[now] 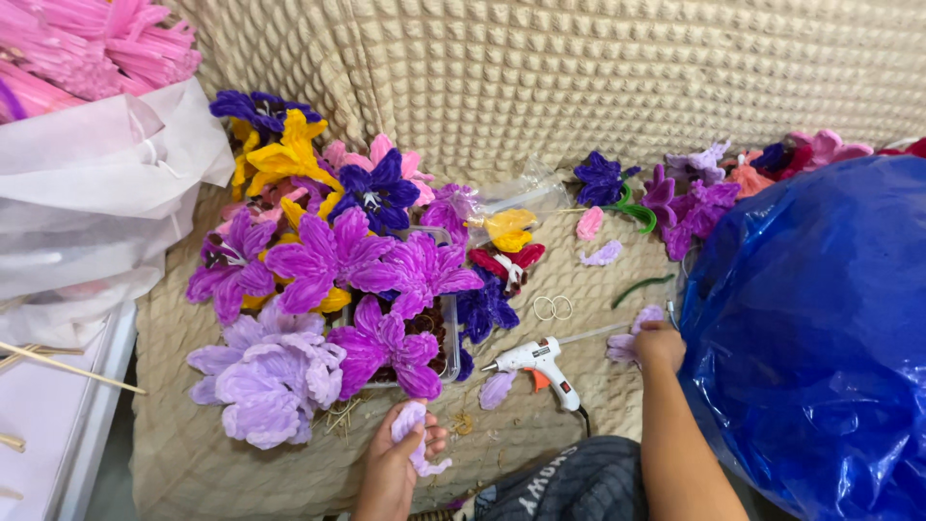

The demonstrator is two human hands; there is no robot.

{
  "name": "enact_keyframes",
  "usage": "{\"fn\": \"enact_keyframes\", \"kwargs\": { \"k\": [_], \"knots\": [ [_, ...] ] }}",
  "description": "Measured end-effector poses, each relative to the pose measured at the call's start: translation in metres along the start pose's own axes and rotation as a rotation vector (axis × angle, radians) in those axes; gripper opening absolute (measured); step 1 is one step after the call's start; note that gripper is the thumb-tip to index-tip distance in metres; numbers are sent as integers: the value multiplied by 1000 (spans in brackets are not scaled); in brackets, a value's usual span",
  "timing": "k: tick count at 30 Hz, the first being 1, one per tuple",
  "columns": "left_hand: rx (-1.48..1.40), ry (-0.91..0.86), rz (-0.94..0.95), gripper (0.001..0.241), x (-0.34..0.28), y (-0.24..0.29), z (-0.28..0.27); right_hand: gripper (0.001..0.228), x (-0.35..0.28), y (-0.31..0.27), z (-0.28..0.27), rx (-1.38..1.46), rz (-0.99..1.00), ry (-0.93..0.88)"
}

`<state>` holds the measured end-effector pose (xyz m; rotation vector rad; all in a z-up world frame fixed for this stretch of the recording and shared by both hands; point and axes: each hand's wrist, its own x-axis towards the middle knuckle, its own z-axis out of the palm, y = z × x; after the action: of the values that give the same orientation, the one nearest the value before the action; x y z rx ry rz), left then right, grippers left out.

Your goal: The person assembles artificial flowers by applying hot glue to petals and attaching them together.

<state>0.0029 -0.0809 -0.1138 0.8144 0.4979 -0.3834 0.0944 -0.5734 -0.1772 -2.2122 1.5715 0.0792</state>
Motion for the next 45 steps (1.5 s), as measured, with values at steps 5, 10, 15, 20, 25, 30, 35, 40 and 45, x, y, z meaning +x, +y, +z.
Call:
{"fn": "enact_keyframes", "kwargs": {
  "k": [5, 10, 15, 20, 25, 30, 35, 40, 45],
  "knots": [
    [70, 11, 0, 40, -7, 5, 10, 30, -6, -13, 9, 84, -60, 24],
    [81, 50, -19, 31, -16, 20, 21, 33, -47, -43, -20, 428, -170, 322],
    [212, -20, 9, 17, -27, 43, 35, 30, -60, -72, -21, 1188, -511, 257],
    [195, -65, 121, 12, -27, 54, 41, 31, -218, -103, -55, 1496, -375, -336],
    [224, -34, 109, 12, -29, 55, 41, 23, -171, -99, -8, 1501, -264, -383],
    [337, 76, 11, 25, -20, 38, 31, 27, -65, -75, 69, 1670, 122, -221],
    [296, 52, 56, 28, -31, 60, 41, 15, -267, -100, -58, 1125, -251, -710],
    [57, -270, 289, 45, -16, 48, 35, 32, -354, -64, -40, 740, -439, -1131],
    [418, 57, 311, 39, 0, 32, 19, 17, -359, -42, 16, 805, -574, -1301]
  ]
}}
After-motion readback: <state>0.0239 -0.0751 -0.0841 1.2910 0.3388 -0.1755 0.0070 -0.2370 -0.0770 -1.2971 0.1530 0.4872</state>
